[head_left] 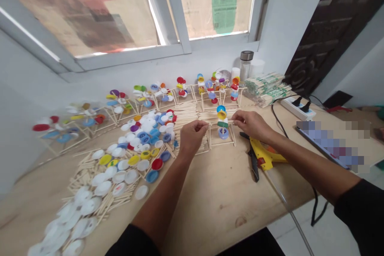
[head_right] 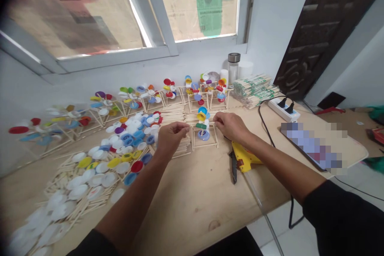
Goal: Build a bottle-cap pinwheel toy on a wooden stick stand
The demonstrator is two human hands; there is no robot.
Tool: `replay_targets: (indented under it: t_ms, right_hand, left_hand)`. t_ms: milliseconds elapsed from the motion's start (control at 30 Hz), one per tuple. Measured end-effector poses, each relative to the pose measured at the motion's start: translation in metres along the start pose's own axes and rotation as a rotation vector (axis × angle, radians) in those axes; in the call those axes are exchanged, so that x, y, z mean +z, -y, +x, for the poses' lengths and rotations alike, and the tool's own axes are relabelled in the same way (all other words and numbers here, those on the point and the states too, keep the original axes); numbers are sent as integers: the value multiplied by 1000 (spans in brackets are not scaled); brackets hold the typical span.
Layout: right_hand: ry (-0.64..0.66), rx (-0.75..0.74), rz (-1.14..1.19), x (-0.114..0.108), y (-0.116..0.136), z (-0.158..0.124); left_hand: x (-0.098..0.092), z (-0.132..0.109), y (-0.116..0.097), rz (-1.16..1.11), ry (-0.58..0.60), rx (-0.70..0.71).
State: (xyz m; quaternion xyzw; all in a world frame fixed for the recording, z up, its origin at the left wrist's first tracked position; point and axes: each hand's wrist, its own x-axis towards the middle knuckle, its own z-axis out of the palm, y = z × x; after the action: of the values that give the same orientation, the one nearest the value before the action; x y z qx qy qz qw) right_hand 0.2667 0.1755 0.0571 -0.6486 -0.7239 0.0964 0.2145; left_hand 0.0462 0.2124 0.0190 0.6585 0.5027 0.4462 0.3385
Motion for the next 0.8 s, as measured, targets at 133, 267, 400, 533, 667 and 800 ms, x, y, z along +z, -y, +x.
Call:
replay_targets:
  t_ms: [133,267,400,533,667,800]
  right_hand:
    - [0,0,-18,0,0,-1]
    - [-1,-3,-42,0,1,-1]
    - [2,-9,-73,1,1,-2]
    - [12,-7,-115,0,2,-4]
    - [29,-10,-161,-3,5,-5]
    - [39,-12,-200,-4,6,-5]
  left_hand:
    - [-1,-3,2,7,-6,-7]
    - [-2,-7,1,21,-1,-5]
    - [-1,-12,1,42,4,2]
    - [-1,-17,-2,74,13,11]
    - [-4,-26,-10,140,12,17]
    - [-4,-40,-18,245,28,28]
